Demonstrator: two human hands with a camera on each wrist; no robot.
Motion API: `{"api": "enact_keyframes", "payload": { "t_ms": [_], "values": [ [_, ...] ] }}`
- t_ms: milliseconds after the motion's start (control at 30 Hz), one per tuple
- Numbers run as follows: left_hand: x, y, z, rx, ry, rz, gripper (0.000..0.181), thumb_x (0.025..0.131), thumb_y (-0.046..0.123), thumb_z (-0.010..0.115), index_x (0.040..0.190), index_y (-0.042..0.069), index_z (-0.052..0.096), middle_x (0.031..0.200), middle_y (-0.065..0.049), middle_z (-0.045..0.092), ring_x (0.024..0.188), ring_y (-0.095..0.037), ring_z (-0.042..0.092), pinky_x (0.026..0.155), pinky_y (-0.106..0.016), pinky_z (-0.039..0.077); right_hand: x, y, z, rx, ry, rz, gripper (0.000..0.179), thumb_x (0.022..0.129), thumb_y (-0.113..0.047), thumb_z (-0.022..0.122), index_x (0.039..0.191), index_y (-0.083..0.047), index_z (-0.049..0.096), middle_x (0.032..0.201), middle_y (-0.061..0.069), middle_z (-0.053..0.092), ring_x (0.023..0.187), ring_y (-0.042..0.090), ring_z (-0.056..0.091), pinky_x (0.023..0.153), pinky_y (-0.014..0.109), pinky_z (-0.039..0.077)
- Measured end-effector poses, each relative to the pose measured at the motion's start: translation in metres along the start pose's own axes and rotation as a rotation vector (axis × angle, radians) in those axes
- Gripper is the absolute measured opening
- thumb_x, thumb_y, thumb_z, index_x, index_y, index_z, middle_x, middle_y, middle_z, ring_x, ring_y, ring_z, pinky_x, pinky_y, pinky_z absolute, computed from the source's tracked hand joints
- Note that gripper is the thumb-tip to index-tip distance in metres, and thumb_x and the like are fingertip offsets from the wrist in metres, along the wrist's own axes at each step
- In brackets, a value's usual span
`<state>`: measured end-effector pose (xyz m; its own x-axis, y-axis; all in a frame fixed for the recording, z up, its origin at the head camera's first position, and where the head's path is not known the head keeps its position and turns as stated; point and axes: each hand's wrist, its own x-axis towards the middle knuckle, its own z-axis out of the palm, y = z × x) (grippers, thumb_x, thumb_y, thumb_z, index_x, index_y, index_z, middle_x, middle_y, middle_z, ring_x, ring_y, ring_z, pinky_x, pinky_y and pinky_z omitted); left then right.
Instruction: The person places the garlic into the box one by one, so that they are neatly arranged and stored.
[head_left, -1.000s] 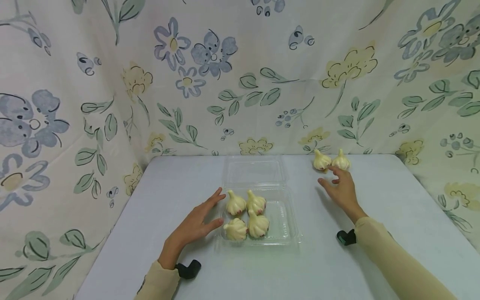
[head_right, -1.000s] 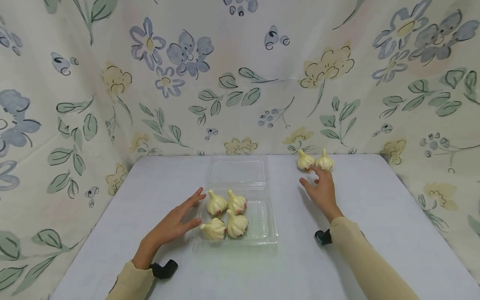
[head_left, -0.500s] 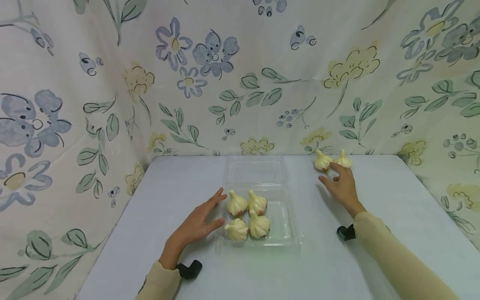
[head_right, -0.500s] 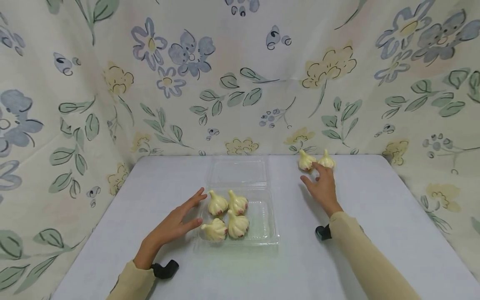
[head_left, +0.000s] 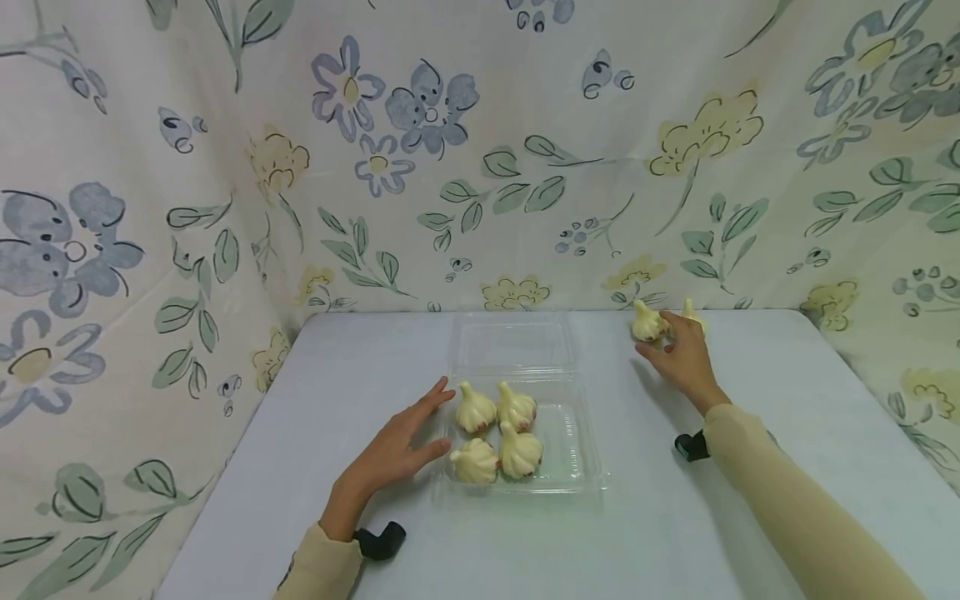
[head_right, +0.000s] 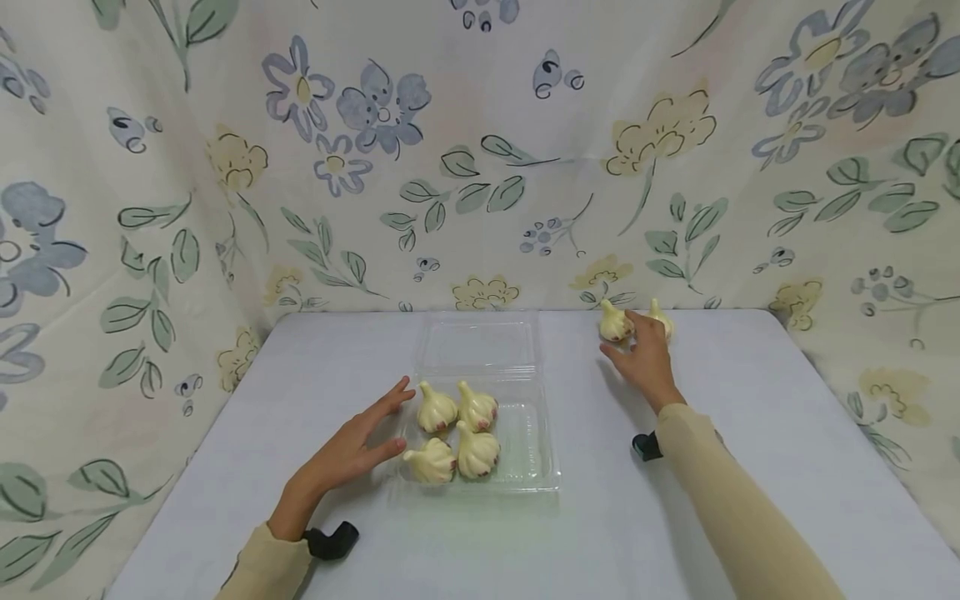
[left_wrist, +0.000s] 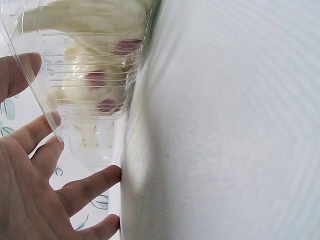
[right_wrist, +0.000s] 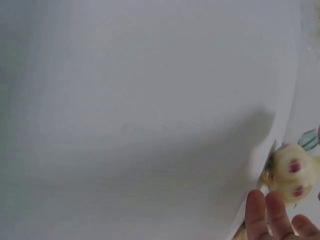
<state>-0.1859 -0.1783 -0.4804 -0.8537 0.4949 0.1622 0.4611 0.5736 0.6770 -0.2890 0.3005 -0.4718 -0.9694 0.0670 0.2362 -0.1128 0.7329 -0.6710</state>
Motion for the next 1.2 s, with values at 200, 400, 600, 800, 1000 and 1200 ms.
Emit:
{"api": "enact_keyframes", "payload": {
  "t_ms": [200, 400, 600, 800, 1000, 1200],
  "values": [
    [-0.001, 0.0, 0.001, 0.006, -0.002, 0.001, 0.069, 0.098, 0.03, 0.066, 0.159, 0.025, 0.035, 0.172, 0.004, 0.018, 0.153, -0.031, 0.034, 0.117, -0.068, 0.03, 0.01, 0.001, -0.002, -0.005, -0.015, -0.022, 0.076, 0.093, -0.02, 0.074, 0.151, 0.011, 0.035, 0.146, 0.042, 0.033, 0.124, 0.052, 0.045, 0.098, 0.06, 0.045],
    [-0.002, 0.0, 0.0, 0.006, 0.001, -0.002, 0.069, 0.098, 0.029, 0.067, 0.159, 0.024, 0.036, 0.172, 0.003, 0.019, 0.154, -0.031, 0.032, 0.117, -0.068, 0.03, 0.022, 0.003, -0.005, -0.034, -0.07, -0.039, 0.078, 0.09, -0.021, 0.075, 0.15, 0.01, 0.036, 0.148, 0.04, 0.038, 0.138, 0.056, 0.034, 0.112, 0.07, 0.029],
    [-0.001, 0.0, 0.001, -0.001, -0.008, -0.001, 0.068, 0.098, 0.029, 0.066, 0.159, 0.025, 0.036, 0.172, 0.004, 0.018, 0.154, -0.031, 0.031, 0.117, -0.067, 0.03, 0.027, 0.006, -0.009, -0.068, -0.139, -0.015, 0.082, 0.093, -0.026, 0.074, 0.153, 0.009, 0.032, 0.154, 0.038, 0.034, 0.143, 0.058, 0.028, 0.116, 0.071, 0.024],
    [0.0, 0.0, 0.001, 0.0, -0.014, -0.009, 0.069, 0.098, 0.029, 0.066, 0.16, 0.025, 0.034, 0.172, 0.006, 0.016, 0.156, -0.028, 0.028, 0.119, -0.065, 0.029, 0.028, 0.008, -0.008, -0.075, -0.157, -0.006, 0.083, 0.094, -0.029, 0.073, 0.153, 0.011, 0.031, 0.153, 0.038, 0.036, 0.142, 0.057, 0.029, 0.115, 0.07, 0.026],
    [0.001, -0.001, 0.001, 0.002, -0.019, -0.014, 0.069, 0.099, 0.03, 0.066, 0.16, 0.026, 0.034, 0.172, 0.008, 0.016, 0.156, -0.026, 0.027, 0.12, -0.065, 0.028, 0.028, 0.006, -0.005, -0.065, -0.152, -0.001, 0.079, 0.095, -0.025, 0.073, 0.152, 0.012, 0.032, 0.149, 0.039, 0.04, 0.136, 0.056, 0.036, 0.111, 0.068, 0.03],
    [0.001, -0.002, 0.0, 0.008, -0.014, -0.007, 0.069, 0.099, 0.029, 0.066, 0.16, 0.024, 0.035, 0.172, 0.006, 0.017, 0.156, -0.027, 0.027, 0.12, -0.063, 0.029, 0.029, 0.005, -0.002, -0.063, -0.144, 0.03, 0.073, 0.095, -0.025, 0.072, 0.149, 0.009, 0.038, 0.145, 0.038, 0.044, 0.131, 0.054, 0.042, 0.106, 0.067, 0.035]
  ]
}}
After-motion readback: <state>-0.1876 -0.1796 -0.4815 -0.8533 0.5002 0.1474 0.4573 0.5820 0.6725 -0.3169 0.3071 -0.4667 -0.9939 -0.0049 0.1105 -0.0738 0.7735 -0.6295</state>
